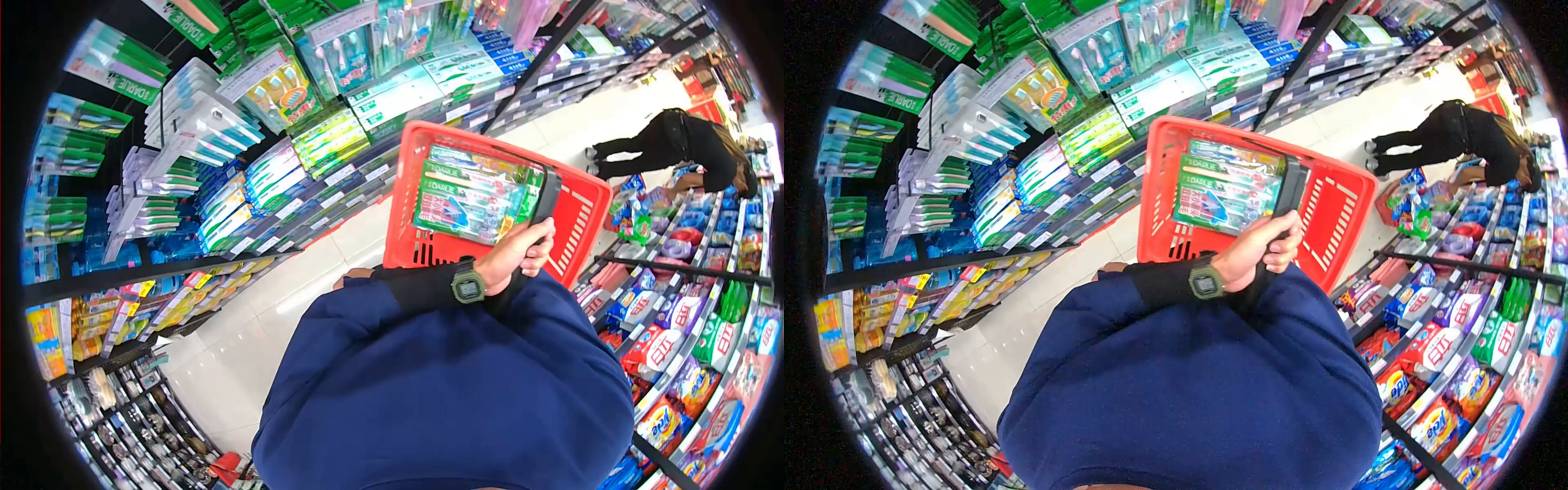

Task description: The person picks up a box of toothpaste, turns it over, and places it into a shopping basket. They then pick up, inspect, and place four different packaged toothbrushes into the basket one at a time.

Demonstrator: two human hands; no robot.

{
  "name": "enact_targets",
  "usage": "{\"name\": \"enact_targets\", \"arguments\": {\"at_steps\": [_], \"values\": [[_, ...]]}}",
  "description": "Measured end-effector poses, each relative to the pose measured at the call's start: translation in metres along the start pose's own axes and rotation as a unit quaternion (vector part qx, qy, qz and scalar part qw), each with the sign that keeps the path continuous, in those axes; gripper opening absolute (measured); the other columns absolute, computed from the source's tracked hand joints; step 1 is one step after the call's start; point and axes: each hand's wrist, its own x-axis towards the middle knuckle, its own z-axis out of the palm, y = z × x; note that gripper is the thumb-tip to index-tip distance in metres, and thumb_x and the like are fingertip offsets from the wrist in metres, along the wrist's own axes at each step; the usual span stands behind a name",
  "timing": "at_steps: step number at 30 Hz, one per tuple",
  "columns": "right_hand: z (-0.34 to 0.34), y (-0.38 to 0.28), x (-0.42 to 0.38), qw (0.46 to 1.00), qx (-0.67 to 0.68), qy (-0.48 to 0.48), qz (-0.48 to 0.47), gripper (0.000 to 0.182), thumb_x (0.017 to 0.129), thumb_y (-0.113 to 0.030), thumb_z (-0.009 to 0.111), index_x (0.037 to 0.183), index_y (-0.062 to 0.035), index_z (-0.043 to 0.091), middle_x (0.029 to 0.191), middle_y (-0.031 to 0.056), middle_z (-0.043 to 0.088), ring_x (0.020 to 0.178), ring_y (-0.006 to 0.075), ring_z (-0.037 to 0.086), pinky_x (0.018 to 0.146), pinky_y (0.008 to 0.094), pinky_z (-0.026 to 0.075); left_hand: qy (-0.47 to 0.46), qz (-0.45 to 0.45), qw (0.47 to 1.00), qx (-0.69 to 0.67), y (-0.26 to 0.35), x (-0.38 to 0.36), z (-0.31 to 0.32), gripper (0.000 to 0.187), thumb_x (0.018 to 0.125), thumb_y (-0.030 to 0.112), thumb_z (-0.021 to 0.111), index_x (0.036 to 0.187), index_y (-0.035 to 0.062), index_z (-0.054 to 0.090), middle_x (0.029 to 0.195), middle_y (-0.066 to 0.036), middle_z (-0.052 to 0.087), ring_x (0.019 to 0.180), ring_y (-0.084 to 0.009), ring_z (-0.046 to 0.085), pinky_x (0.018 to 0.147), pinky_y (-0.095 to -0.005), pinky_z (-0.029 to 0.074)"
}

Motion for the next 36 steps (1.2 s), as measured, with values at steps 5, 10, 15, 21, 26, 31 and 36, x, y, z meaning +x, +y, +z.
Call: {"name": "enact_targets", "arguments": {"at_steps": [5,10,15,21,26,31,36], "values": [[-0.021,0.009,-0.011,1.0,0.005,0.009,-0.005,0.021,0.088,-0.012,0.044,0.097,-0.0053,0.061,0.092,0.0118,0.064,0.086,0.0223,0.061,0.077,0.0352,0.048,-0.037,-0.038,0.998,-0.019,0.006,0.029,-0.004,0.027,0.099,0.035,0.038,0.083,0.0143,0.044,0.057,0.008,0.028,0.044,-0.0023,0.026,0.042,-0.0192,0.023],[-0.05,0.018,-0.028,0.999,0.017,0.03,-0.01,0.021,0.088,-0.011,0.044,0.098,-0.0048,0.061,0.092,0.0115,0.064,0.086,0.0212,0.061,0.077,0.0342,0.048,-0.019,-0.087,0.995,-0.041,-0.011,0.067,-0.017,0.019,0.098,0.03,0.041,0.092,0.0129,0.047,0.065,0.006,0.037,0.049,-0.0039,0.034,0.046,-0.0194,0.031],[-0.095,0.033,-0.067,0.998,0.02,0.055,-0.017,0.02,0.089,-0.01,0.044,0.098,-0.0042,0.061,0.092,0.0112,0.064,0.086,0.0201,0.061,0.077,0.0332,0.048,-0.047,-0.157,0.982,-0.097,-0.031,0.126,-0.016,0.019,0.094,0.03,0.047,0.093,0.0119,0.051,0.064,0.005,0.04,0.047,-0.0045,0.035,0.043,-0.0197,0.031],[-0.153,0.048,-0.134,0.996,0.028,0.078,-0.031,0.02,0.09,-0.009,0.043,0.099,-0.0036,0.06,0.092,0.0108,0.064,0.086,0.0187,0.06,0.078,0.0321,0.048,0.039,-0.158,0.987,-0.009,-0.06,0.207,-0.001,0.028,0.091,0.034,0.051,0.103,0.0085,0.054,0.082,-0.002,0.059,0.057,-0.0102,0.053,0.053,-0.0244,0.047],[-0.202,0.06,-0.183,0.994,0.038,0.088,-0.044,0.019,0.09,-0.008,0.043,0.1,-0.003,0.06,0.092,0.0105,0.063,0.086,0.0176,0.06,0.078,0.0311,0.048,0.064,-0.188,0.977,0.08,-0.059,0.25,0.013,0.04,0.093,0.031,0.049,0.123,0.0051,0.049,0.108,-0.009,0.06,0.099,-0.0165,0.056,0.09,-0.0306,0.045],[-0.227,0.045,-0.241,0.981,0.151,0.106,0.052,0.017,0.091,-0.008,0.044,0.096,-0.0008,0.058,0.084,0.0079,0.064,0.077,0.0142,0.061,0.072,0.0285,0.05,0.053,0.005,0.988,0.143,-0.033,0.234,0.027,0.04,0.094,0.021,0.046,0.129,0.0009,0.043,0.124,-0.009,0.051,0.115,-0.0187,0.049,0.099,-0.0312,0.037],[-0.213,0.065,-0.259,0.97,0.229,0.073,-0.038,0.017,0.086,-0.004,0.045,0.092,-0.0018,0.061,0.081,0.0069,0.066,0.073,0.013,0.062,0.065,0.0263,0.05,0.075,0.081,0.98,0.167,0.007,0.185,0.017,0.034,0.092,0.014,0.046,0.123,0.0008,0.045,0.12,-0.009,0.052,0.114,-0.0187,0.049,0.102,-0.0357,0.034]]}}
